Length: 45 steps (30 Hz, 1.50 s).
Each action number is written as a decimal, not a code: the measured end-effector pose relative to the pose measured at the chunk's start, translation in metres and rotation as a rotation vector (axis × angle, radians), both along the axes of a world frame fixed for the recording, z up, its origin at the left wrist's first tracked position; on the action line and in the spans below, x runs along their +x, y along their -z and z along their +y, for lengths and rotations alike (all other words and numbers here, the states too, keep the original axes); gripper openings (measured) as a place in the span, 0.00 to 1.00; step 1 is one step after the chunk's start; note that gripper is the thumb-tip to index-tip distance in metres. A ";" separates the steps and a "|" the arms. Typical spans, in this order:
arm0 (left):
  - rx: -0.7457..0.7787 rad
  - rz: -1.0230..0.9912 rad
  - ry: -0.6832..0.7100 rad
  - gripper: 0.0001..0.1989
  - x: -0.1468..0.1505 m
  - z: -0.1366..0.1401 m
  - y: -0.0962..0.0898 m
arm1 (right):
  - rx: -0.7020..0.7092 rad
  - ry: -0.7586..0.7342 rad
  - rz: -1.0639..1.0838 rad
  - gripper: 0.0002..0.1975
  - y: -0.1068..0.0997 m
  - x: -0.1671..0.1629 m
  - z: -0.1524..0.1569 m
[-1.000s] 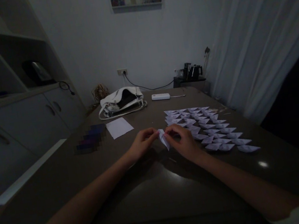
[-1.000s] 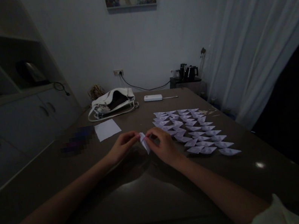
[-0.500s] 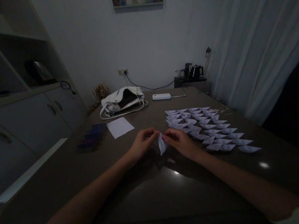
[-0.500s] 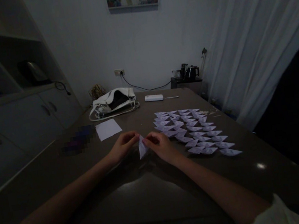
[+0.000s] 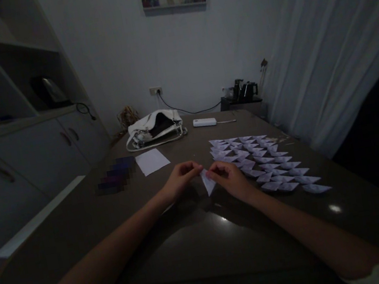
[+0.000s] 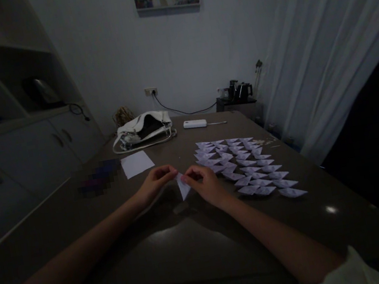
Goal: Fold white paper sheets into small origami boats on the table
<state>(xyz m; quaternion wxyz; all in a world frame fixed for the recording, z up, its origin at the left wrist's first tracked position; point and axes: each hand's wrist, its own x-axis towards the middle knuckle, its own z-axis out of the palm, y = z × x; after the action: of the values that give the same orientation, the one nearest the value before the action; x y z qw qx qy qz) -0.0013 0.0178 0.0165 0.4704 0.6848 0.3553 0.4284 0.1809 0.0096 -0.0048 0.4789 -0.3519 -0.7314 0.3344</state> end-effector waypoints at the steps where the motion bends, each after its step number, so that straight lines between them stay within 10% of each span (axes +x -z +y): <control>1: -0.002 -0.002 0.007 0.17 0.000 0.000 0.000 | -0.018 -0.003 0.019 0.09 0.000 0.000 0.001; 10: 0.142 -0.028 -0.090 0.18 -0.001 0.007 0.005 | 0.049 0.194 -0.024 0.11 0.003 0.009 0.008; 24: 0.239 0.038 -0.042 0.16 0.001 0.004 0.006 | -0.609 -0.115 0.308 0.17 0.014 0.002 0.013; 45: 0.455 0.339 0.118 0.13 -0.006 0.003 0.006 | -0.536 -0.152 0.407 0.18 0.001 0.001 0.004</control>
<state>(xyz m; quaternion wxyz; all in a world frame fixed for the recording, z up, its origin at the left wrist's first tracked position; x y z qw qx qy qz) -0.0070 0.0208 0.0103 0.2629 0.8540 0.2832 0.3483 0.1815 0.0136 -0.0055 0.4793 -0.3358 -0.5313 0.6126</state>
